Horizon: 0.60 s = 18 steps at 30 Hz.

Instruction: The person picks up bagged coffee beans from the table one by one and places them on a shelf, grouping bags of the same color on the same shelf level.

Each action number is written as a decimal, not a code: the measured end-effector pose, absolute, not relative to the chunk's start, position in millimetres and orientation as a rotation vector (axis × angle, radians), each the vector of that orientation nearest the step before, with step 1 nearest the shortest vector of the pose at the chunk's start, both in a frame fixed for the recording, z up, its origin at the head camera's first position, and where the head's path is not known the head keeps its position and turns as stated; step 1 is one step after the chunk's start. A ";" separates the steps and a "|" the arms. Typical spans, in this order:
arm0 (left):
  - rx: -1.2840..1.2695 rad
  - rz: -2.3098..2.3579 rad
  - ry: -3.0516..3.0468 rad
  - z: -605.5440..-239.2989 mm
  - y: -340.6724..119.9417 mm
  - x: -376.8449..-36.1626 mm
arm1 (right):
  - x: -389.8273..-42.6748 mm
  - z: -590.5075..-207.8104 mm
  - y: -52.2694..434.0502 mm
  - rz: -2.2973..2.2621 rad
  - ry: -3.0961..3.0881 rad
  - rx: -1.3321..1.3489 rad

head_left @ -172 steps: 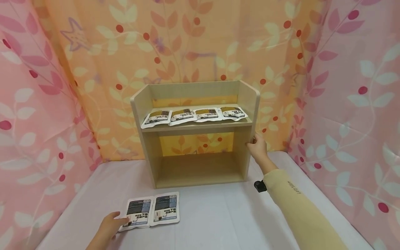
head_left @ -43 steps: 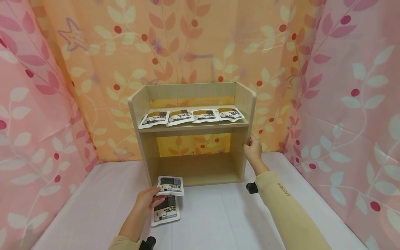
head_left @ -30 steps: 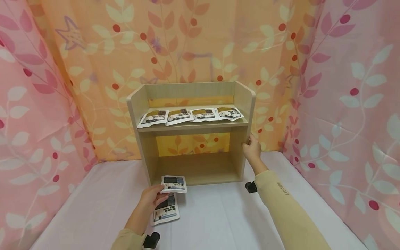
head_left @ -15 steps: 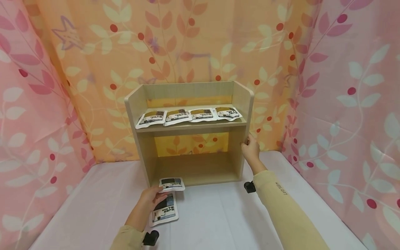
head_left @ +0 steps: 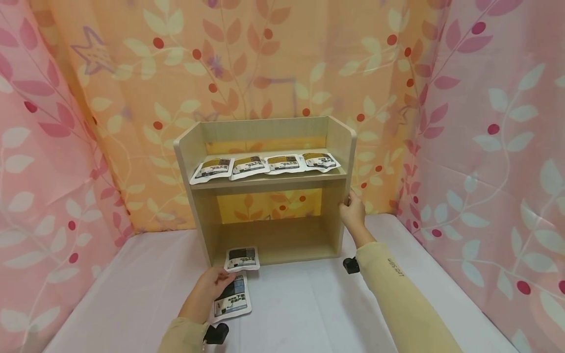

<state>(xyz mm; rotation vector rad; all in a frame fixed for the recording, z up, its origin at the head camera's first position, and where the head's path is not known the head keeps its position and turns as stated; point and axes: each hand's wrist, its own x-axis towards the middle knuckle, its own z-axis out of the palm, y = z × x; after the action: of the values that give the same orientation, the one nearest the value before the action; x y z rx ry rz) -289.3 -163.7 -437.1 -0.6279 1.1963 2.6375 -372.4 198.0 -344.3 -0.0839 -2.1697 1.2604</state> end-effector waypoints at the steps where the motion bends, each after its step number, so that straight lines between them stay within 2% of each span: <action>1: -0.638 2.643 1.156 -437.3 -163.6 -290.9 | -372.1 -344.4 198.2 1.262 -2.171 -0.085; 7: -0.653 2.651 1.016 -433.4 -163.9 -298.0 | -370.9 -343.4 196.9 1.282 -2.189 -0.096; 18: -0.499 2.692 0.872 -429.6 -165.7 -308.6 | -370.7 -344.1 196.4 1.289 -2.183 -0.121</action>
<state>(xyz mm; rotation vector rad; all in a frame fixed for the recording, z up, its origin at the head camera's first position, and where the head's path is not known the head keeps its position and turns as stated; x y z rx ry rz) -308.6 -165.7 -429.6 -0.4993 0.8719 2.6917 -370.7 196.4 -344.1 -0.1210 -2.1833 1.2886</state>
